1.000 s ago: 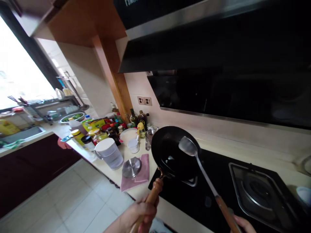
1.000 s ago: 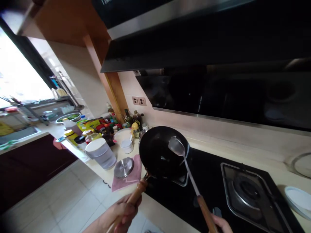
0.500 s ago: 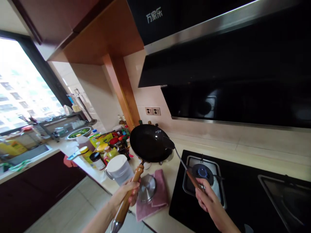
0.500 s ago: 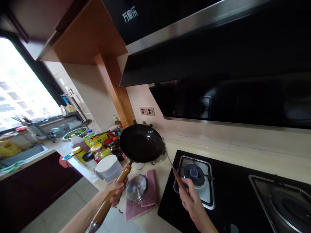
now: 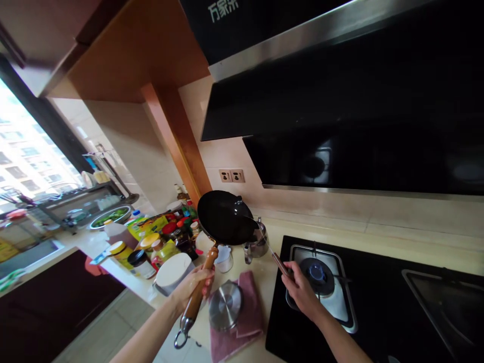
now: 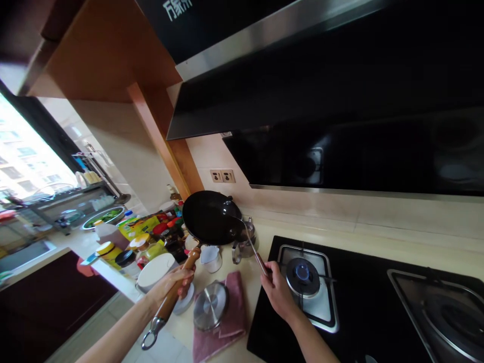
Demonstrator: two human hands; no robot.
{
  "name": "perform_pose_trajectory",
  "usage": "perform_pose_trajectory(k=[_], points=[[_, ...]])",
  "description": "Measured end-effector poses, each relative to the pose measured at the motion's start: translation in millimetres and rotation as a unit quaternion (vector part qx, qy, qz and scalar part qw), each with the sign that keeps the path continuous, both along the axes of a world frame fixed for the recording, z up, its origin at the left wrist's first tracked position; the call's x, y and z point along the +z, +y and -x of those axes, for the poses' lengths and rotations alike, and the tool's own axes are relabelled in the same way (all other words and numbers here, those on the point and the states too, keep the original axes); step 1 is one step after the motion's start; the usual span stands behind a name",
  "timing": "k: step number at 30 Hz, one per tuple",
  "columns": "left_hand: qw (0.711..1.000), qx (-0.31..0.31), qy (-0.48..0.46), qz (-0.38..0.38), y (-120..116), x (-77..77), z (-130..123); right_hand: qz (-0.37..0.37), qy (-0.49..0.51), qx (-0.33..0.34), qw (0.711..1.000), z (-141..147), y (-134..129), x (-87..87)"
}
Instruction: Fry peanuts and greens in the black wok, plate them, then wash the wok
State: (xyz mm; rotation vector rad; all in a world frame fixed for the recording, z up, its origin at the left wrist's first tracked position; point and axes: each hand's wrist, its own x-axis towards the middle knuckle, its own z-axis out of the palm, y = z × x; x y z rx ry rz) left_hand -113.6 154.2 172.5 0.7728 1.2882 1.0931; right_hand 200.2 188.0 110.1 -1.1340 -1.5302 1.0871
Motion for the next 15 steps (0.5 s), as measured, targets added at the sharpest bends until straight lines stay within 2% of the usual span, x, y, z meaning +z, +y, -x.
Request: perform_pose_trajectory(k=[5,15], points=[[0.998,-0.005,0.057,0.003,9.8,0.4,-3.6,-0.036,-0.007,0.018,0.999,0.7,12.8,-3.5],[0.989,-0.009,0.150,-0.004,19.4,0.2,-9.3,-0.039,-0.012,0.013,0.999,3.6,23.0,-19.9]])
